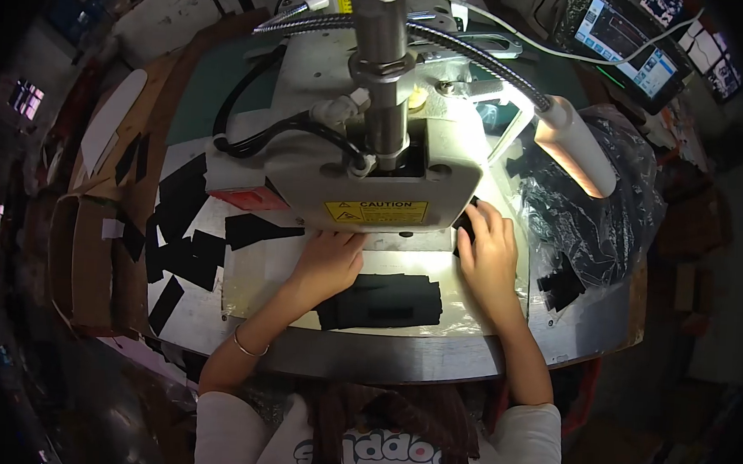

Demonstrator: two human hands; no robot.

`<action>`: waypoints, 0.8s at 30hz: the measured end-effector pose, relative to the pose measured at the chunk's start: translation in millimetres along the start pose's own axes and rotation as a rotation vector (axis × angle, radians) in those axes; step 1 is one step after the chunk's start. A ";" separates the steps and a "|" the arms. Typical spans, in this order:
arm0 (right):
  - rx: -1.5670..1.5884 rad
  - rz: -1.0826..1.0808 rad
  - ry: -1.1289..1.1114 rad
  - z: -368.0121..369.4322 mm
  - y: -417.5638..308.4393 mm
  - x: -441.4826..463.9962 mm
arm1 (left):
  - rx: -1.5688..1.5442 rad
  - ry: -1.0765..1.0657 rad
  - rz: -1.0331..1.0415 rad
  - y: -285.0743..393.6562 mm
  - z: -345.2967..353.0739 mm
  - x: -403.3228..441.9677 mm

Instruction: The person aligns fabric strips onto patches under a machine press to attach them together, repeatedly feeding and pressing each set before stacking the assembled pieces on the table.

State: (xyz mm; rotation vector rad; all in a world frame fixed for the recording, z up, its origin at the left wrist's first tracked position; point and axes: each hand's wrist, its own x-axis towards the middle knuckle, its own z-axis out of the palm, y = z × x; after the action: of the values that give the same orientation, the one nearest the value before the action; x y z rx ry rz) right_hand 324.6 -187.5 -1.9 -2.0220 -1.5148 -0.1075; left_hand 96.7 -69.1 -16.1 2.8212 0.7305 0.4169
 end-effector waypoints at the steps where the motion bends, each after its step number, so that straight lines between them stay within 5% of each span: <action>1: -0.031 0.027 -0.001 -1.2 2.5 0.4 | -0.022 0.013 0.017 -2.9 1.8 -0.9; 5: -0.144 0.088 -0.082 -1.7 11.4 -2.8 | -0.170 0.104 0.181 -5.9 -14.8 2.3; 13: -0.114 0.052 -0.076 -0.7 27.0 -3.1 | -0.305 -0.009 -0.410 -69.2 -35.3 -18.3; 19: 0.019 0.005 -0.100 -6.1 23.9 -1.4 | -0.397 0.015 -0.347 -100.5 -48.6 -19.9; 22: 0.088 0.010 -0.144 -11.3 15.6 2.2 | -0.360 -0.059 -0.518 -103.6 -57.2 -22.5; 24: 0.076 -0.038 -0.154 -9.3 15.4 1.5 | -0.460 0.014 -0.375 -118.0 -53.1 -29.2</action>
State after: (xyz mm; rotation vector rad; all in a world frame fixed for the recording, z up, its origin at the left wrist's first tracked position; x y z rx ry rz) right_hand 341.5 -193.5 -0.1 -1.9802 -1.6274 0.0912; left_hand 3.1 24.0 -3.0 2.1999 0.9938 0.4671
